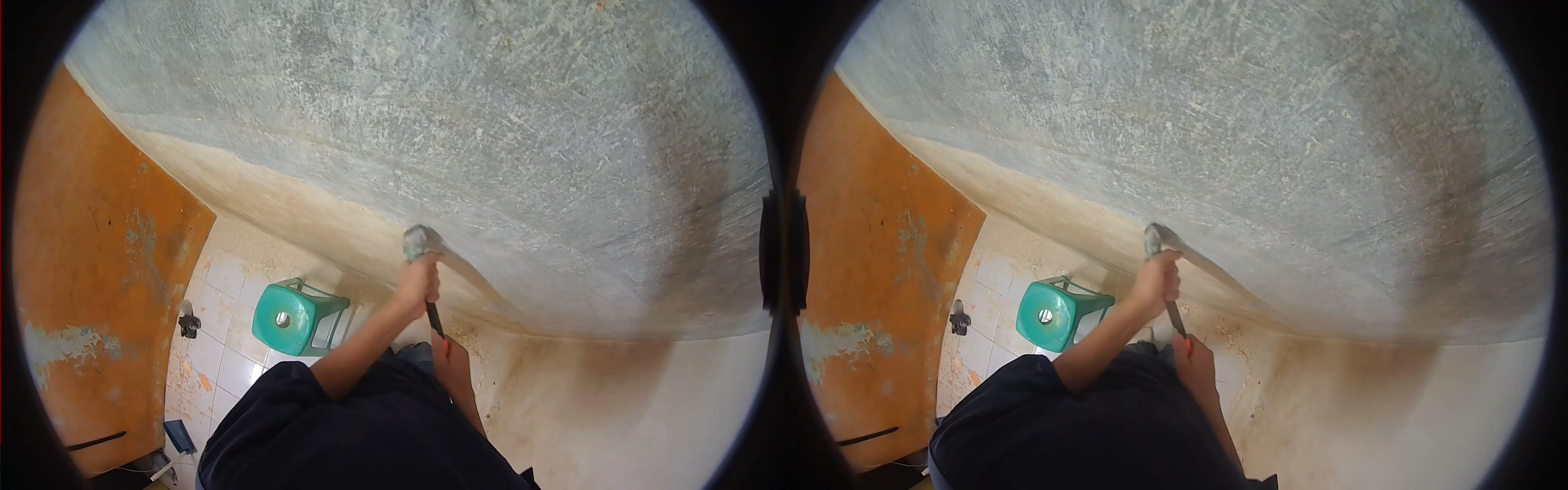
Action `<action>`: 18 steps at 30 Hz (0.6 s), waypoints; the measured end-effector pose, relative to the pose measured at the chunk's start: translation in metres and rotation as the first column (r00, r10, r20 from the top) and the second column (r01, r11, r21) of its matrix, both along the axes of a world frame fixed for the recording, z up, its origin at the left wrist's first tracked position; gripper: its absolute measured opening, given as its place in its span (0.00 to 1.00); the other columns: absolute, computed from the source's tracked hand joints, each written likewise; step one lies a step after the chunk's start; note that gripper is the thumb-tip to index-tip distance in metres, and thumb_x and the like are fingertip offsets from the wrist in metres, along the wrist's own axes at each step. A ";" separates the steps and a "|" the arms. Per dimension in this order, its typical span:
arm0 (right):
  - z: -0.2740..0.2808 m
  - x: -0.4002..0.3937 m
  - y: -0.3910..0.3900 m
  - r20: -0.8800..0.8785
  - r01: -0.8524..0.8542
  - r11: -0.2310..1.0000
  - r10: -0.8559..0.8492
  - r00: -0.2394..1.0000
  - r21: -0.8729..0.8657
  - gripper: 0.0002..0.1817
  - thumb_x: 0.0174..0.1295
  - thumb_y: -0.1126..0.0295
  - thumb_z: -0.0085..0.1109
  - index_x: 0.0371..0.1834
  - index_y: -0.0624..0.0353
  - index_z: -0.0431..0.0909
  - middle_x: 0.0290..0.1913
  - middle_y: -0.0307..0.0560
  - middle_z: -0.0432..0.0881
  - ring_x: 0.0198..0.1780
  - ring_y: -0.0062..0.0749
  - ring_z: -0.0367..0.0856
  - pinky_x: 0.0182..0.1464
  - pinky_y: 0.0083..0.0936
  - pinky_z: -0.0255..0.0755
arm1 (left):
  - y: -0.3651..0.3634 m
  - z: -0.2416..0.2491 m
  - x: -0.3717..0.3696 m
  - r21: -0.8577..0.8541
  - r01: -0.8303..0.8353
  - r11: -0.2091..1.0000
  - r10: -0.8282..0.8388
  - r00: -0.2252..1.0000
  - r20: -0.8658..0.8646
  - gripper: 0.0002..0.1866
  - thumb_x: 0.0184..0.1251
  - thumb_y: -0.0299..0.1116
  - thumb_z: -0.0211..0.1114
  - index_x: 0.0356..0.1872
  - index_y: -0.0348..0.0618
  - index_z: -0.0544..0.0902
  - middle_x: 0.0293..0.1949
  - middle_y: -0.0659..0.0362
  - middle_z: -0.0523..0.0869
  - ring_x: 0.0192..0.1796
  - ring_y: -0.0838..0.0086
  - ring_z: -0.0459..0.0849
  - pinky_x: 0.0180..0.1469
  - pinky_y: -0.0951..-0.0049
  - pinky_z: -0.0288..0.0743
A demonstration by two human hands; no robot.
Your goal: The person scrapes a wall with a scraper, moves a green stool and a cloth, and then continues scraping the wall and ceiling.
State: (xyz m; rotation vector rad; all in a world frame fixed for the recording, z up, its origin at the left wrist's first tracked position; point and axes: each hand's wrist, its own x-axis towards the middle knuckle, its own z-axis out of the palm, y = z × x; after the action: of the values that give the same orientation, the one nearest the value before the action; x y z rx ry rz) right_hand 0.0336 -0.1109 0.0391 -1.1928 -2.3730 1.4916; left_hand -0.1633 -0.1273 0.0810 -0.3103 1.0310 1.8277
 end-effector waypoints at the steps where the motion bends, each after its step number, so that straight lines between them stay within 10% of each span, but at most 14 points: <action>1: -0.005 -0.004 -0.004 -0.014 -0.009 0.999 0.009 1.000 -0.042 0.27 0.71 0.49 0.49 0.29 0.66 0.76 0.23 0.61 0.76 0.26 0.47 0.76 0.33 0.38 0.69 | -0.001 -0.002 0.001 -0.003 0.003 1.000 -0.003 1.000 0.004 0.22 0.66 0.37 0.60 0.16 0.61 0.57 0.13 0.74 0.54 0.12 0.84 0.50 0.15 0.75 0.42; 18: 0.019 -0.009 0.003 -0.019 -0.015 0.997 0.014 1.000 -0.072 0.25 0.72 0.52 0.50 0.29 0.66 0.75 0.21 0.57 0.75 0.24 0.41 0.72 0.32 0.36 0.67 | -0.001 0.010 -0.004 0.007 -0.015 1.000 0.015 0.999 0.029 0.25 0.66 0.37 0.60 0.15 0.61 0.55 0.12 0.74 0.52 0.12 0.82 0.49 0.16 0.74 0.41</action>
State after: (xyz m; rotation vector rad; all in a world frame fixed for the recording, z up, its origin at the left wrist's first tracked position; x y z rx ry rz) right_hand 0.0244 -0.1082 0.0579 -1.1737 -2.3402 1.5981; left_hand -0.1674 -0.1285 0.0906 -0.3393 1.0044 1.8349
